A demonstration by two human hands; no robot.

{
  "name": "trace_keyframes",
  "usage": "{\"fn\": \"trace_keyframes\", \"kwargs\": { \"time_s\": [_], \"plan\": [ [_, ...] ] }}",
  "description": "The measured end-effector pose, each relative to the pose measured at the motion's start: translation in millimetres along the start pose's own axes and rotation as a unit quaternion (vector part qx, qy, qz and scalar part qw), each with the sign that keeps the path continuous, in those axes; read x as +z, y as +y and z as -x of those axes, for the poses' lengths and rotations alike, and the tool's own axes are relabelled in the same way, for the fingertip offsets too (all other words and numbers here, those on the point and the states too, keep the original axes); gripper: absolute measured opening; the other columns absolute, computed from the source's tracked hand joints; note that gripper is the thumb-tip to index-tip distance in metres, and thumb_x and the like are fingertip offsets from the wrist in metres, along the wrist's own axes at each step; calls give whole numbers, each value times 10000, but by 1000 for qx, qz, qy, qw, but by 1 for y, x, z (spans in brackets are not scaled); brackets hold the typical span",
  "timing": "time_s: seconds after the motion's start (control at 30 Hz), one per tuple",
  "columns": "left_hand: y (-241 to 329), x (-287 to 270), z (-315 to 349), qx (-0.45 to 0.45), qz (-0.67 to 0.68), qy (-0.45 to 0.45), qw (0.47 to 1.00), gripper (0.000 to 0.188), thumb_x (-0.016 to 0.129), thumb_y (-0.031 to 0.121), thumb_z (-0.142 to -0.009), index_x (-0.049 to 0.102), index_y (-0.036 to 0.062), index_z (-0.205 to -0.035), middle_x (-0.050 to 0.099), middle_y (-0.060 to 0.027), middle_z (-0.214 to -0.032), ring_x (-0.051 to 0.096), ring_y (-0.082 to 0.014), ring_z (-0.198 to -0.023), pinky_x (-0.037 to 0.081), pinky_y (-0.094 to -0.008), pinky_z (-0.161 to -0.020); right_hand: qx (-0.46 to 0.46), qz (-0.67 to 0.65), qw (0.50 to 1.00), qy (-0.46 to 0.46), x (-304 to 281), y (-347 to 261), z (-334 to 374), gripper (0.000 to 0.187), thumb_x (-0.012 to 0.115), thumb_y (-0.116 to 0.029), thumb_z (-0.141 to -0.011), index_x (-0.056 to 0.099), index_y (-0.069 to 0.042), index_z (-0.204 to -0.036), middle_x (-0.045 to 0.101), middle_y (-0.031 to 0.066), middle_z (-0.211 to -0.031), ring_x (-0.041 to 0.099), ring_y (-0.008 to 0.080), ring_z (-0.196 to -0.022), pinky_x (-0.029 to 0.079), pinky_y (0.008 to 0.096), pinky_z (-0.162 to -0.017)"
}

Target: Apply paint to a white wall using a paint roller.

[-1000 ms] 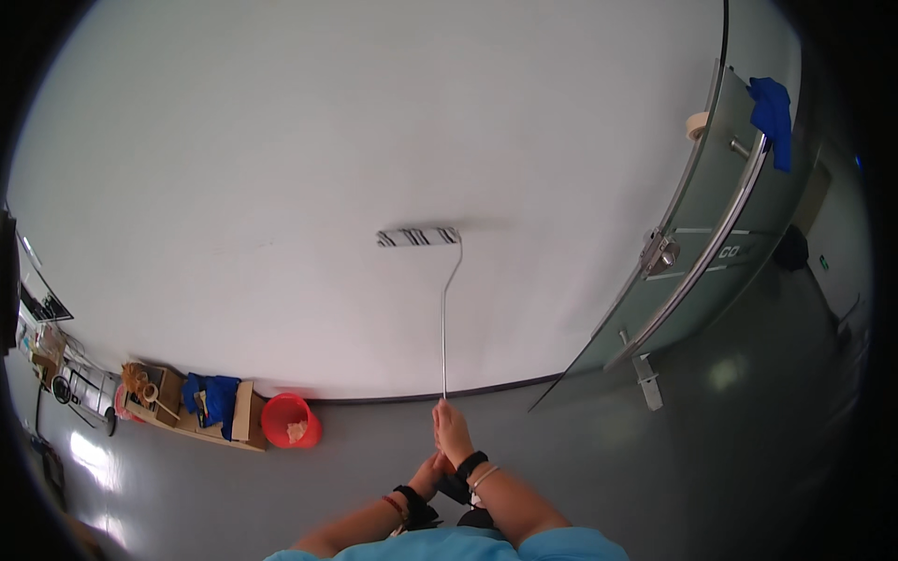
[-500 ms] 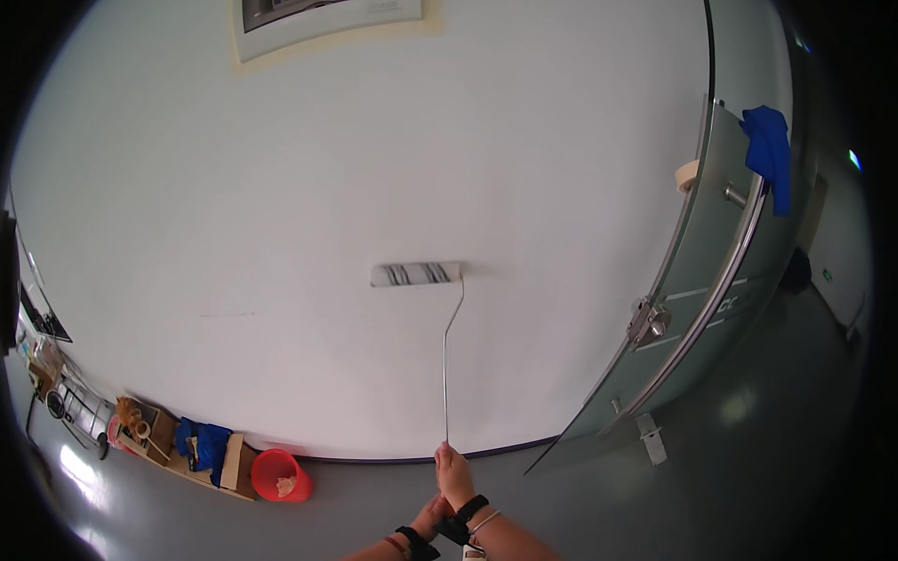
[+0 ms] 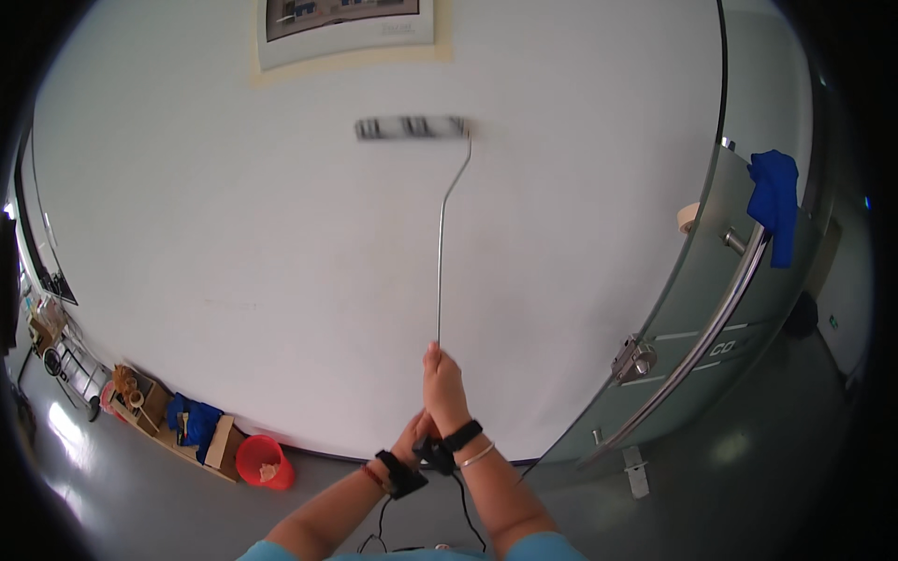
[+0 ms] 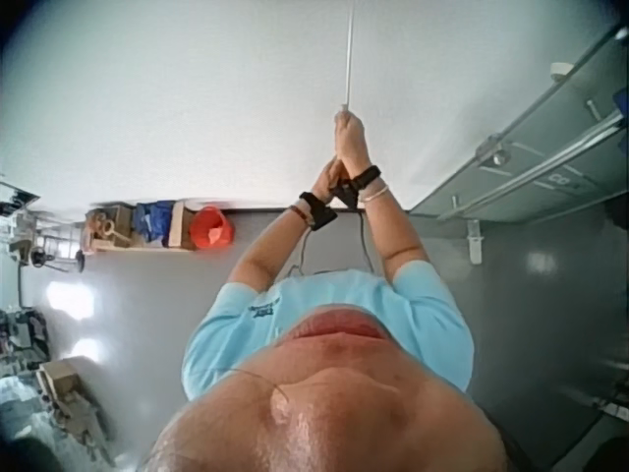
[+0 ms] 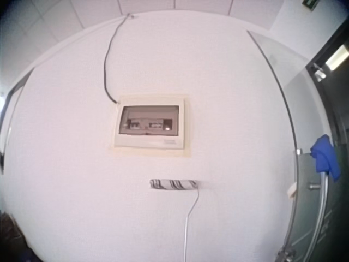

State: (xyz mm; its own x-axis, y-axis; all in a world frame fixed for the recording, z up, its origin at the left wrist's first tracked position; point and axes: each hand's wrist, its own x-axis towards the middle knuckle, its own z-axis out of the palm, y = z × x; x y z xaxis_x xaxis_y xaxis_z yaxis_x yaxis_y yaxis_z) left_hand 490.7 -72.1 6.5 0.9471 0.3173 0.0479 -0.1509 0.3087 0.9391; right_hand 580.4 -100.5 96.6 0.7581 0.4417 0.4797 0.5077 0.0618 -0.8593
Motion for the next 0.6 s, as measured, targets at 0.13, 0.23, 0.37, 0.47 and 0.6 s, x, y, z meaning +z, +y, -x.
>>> {"fn": "trace_keyframes", "kwargs": {
  "time_s": [0.13, 0.23, 0.37, 0.47, 0.6],
  "plan": [
    [49, 17, -26, 59, -10, -17, 998, 573, 339, 429, -1002, 394, -32, -1336, 558, -88, -1194, 515, -146, -1098, 395, -272, -959, 49, -13, 998, -35, -13, -41, -44, 544, 317, -408, -1002, 390, 13, -665, 371, 118, -552, 337, 251, -514, 353, 385, -507],
    [72, 25, -45, 86, 3, -25, 996, 589, 327, 467, -995, 430, -31, -1292, 564, -90, -1198, 529, -147, -1087, 407, -270, -943, 46, -3, 998, -35, -18, -65, -71, 559, 302, -425, -1003, 380, 9, -660, 367, 112, -550, 337, 247, -509, 359, 386, -504],
    [84, 31, -50, 86, 25, -21, 996, 596, 321, 492, -988, 455, -19, -1263, 566, -80, -1176, 530, -136, -1067, 412, -274, -931, 71, 4, 997, -31, -19, -78, -76, 571, 290, -442, -1002, 375, 8, -660, 376, 106, -549, 338, 243, -505, 369, 390, -506],
    [76, 20, -57, 99, 17, -36, 994, 567, 378, 485, -974, 408, 33, -1316, 573, -60, -1179, 557, -135, -1065, 453, -287, -904, 72, 3, 997, -33, -16, -74, -78, 571, 290, -445, -1001, 376, 7, -663, 383, 103, -552, 342, 239, -503, 376, 390, -509],
    [68, 15, -57, 94, 11, -25, 995, 562, 370, 494, -973, 436, 29, -1283, 587, -54, -1143, 570, -131, -1026, 462, -284, -876, 72, 7, 997, -31, -12, -65, -73, 566, 292, -442, -1001, 382, 12, -674, 381, 109, -555, 341, 239, -506, 369, 385, -508]
  ]
}}
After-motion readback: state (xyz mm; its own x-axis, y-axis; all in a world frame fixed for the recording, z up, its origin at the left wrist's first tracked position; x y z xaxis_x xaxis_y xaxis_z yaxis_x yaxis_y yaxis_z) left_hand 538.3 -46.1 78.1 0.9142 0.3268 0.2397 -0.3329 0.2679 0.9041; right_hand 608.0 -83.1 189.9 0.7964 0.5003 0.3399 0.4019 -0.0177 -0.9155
